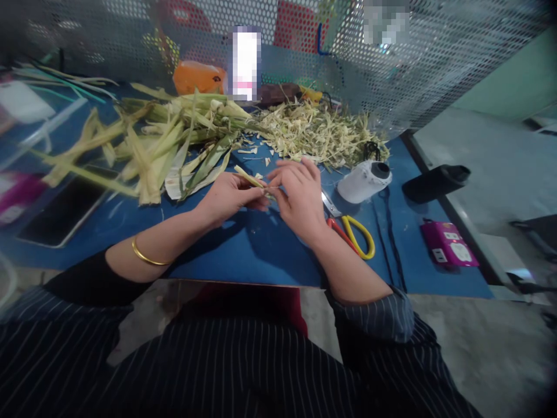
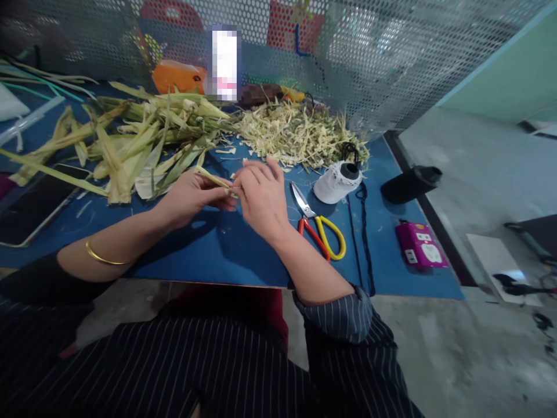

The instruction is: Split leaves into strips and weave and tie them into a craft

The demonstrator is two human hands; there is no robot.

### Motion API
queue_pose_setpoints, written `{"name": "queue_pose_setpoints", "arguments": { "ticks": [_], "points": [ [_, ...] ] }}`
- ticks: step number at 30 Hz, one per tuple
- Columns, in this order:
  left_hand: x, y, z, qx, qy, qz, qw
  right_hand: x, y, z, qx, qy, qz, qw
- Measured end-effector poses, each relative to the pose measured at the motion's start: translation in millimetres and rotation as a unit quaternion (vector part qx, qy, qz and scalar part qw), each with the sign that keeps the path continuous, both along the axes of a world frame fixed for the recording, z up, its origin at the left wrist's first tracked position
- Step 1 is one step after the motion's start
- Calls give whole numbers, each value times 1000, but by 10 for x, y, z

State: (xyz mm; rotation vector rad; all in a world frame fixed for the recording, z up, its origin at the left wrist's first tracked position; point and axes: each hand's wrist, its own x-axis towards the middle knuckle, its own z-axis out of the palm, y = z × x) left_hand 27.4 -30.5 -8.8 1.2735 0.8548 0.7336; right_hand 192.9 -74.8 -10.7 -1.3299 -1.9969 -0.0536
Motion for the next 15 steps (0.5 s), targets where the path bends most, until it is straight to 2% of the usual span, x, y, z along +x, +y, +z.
{"name": "queue_pose_setpoints", "arguments": {
  "ticks": [5,10,12,15],
  "points": [
    [-50,52,-17,30,39,-21,999,-6,5,-25,-55,11,-16,998],
    [-49,80,-36,120,57,3,991,-29,-14,-59,-69,114,-43,990],
    [-29,70,-53,122,32,3,992,-39,-9,-77,-79,149,-46,985],
    [6,43,-97,86,-26,10,996,-55,-2,-110,-80,168,-49,981]
  ]
}}
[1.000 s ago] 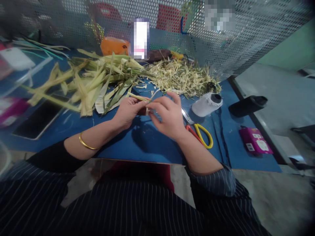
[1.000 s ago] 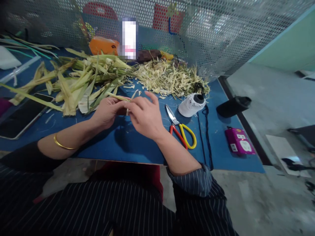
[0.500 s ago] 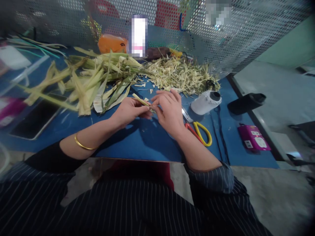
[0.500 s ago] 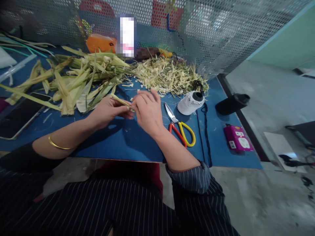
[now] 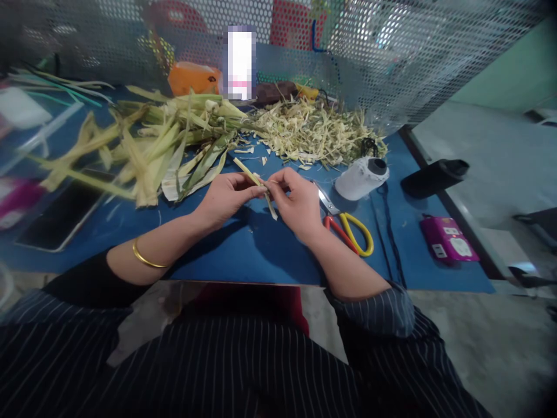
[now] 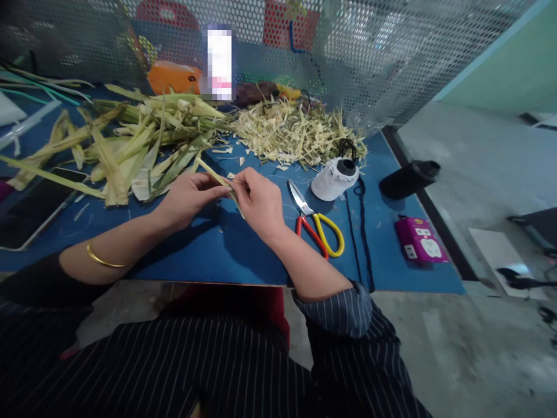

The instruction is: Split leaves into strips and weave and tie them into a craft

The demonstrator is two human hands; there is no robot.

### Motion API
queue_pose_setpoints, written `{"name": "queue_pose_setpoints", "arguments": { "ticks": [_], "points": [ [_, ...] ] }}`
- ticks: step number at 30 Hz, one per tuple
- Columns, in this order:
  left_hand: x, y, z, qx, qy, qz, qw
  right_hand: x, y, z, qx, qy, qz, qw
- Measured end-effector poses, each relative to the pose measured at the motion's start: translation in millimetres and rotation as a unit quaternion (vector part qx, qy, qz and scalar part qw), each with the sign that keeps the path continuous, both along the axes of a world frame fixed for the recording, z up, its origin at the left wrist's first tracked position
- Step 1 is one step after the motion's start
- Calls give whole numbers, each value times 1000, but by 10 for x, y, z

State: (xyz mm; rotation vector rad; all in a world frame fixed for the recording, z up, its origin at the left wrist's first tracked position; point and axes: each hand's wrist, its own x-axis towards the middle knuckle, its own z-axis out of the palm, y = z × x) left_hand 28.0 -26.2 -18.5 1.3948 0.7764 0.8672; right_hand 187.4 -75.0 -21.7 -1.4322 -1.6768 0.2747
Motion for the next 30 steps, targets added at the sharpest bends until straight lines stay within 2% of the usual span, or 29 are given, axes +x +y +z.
{"name": "queue_pose_setpoints", "arguments": {
  "ticks": [5,12,18,23,30],
  "points": [
    [25,-40,-57,-90,-38,9,995,-25,-6,-52,21,-23,-18,999],
    [34,-70,-50,-196,-69,-1,978,-75,-15,-94,62,-43,-49,996],
    [53,-75,-31,-212,-79,8,974,-81,-17,-81,73,-29,-37,996],
    [38,-55,5,-217,-64,-8,974,-36,1,-36,25,39,17,999],
    [28,-40,20,-223,-51,-42,972,-45,-5,-64,88,-60,-8,994]
  ]
}}
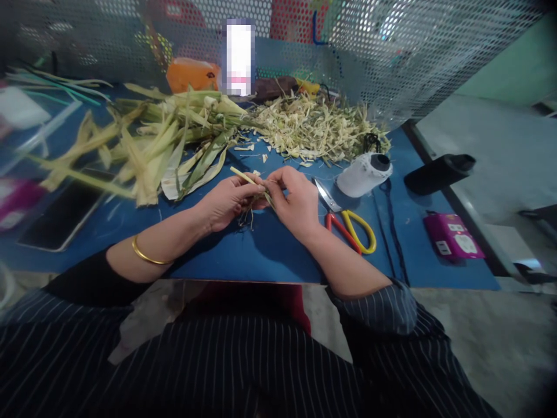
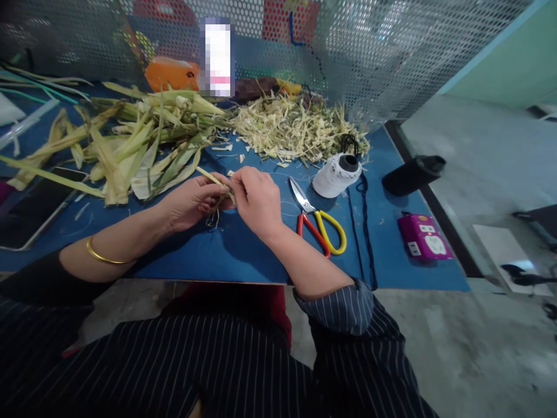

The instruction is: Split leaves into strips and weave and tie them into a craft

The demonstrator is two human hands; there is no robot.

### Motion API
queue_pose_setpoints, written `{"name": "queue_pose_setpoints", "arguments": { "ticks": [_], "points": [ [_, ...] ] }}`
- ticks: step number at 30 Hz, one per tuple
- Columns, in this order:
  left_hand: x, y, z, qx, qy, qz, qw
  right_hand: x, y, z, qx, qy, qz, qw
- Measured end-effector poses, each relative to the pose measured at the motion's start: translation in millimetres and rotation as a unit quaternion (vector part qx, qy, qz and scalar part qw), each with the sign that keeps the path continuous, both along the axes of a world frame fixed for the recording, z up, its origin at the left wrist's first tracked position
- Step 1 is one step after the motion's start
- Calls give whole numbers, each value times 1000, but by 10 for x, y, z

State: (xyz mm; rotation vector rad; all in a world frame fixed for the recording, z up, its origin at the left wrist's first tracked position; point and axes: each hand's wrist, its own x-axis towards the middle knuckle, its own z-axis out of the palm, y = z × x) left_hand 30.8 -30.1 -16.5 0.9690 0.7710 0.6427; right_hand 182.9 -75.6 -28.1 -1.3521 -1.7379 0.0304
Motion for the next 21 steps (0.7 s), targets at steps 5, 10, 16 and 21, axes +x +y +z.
{"name": "queue_pose_setpoints", "arguments": {
  "ticks": [5,10,16,21],
  "points": [
    [-3,-1,-1,6,-5,34,999,-6,-1,13,-22,36,16,999],
    [-9,17,0,-17,-9,23,1000,7,5,30,-90,133,33,986],
    [-16,44,12,-11,-19,2,1000,22,59,-20,-134,202,47,969],
    [-27,65,20,0,5,-14,1000,12,66,-32,-142,226,53,962]
  ]
}}
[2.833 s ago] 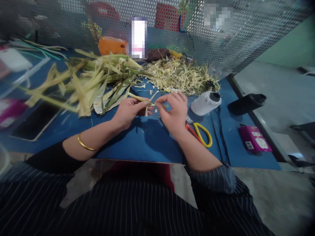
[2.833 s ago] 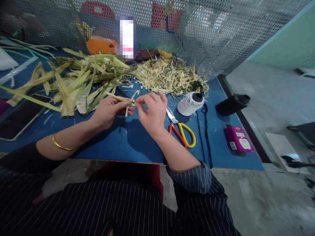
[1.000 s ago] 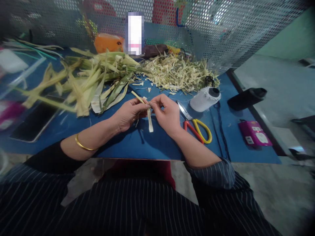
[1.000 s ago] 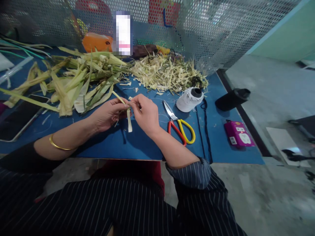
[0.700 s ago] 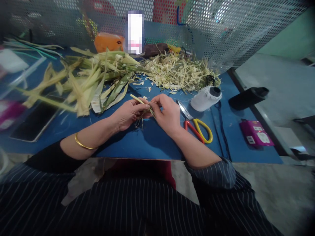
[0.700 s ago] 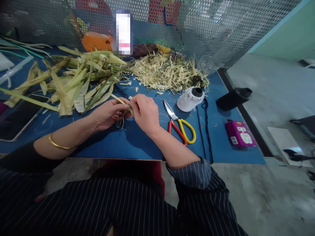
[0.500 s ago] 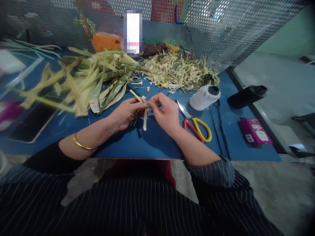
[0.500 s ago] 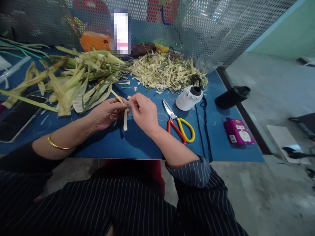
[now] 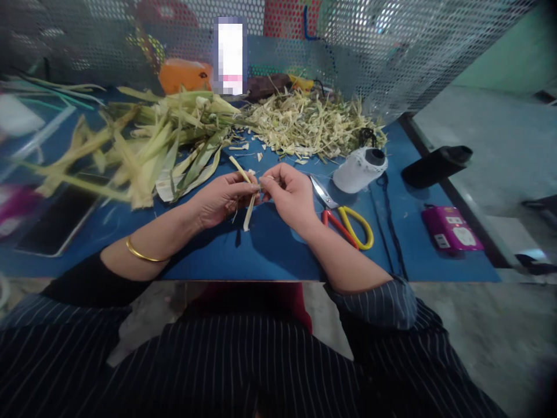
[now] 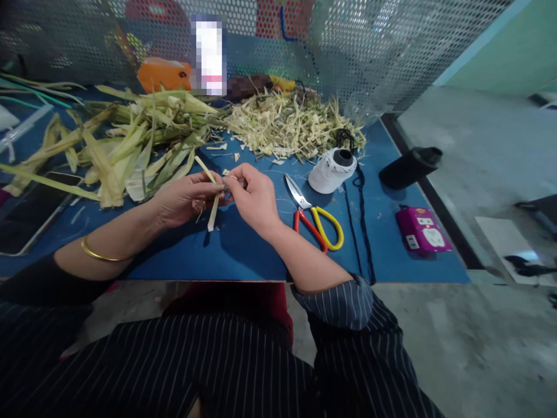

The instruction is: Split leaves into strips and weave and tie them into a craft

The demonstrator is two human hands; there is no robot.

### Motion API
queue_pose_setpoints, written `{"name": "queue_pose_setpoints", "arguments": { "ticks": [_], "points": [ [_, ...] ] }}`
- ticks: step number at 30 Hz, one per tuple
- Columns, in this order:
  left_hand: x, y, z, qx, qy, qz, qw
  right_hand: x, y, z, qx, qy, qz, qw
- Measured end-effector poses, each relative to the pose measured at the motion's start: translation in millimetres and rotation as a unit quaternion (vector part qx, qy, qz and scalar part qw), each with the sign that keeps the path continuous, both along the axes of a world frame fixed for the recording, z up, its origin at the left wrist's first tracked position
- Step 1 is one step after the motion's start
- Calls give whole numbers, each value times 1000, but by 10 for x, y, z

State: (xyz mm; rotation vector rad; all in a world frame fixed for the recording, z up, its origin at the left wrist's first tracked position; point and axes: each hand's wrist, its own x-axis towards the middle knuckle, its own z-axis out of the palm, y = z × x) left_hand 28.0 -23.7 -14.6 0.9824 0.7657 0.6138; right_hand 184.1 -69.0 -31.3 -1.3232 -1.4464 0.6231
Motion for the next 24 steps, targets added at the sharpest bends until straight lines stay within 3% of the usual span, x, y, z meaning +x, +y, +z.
{"name": "queue_pose_setpoints", "arguments": {
  "ticks": [5,9,14,16,20,24],
  "points": [
    [-13,8,-10,13,27,21,999,-21,-35,22,11,-30,-6,999],
    [-21,23,-19,-24,35,35,998,-27,-44,34,29,-67,-17,997],
    [-38,64,-27,-47,41,33,998,59,2,35,-13,-35,48,998],
    [-47,79,-16,-46,31,42,998,116,8,78,18,-92,65,993],
    [-55,87,33,-70,19,66,995,196,-14,189,121,-300,86,942],
    [-49,74,63,-98,19,53,994,216,-16,192,179,-365,71,911]
  ]
}}
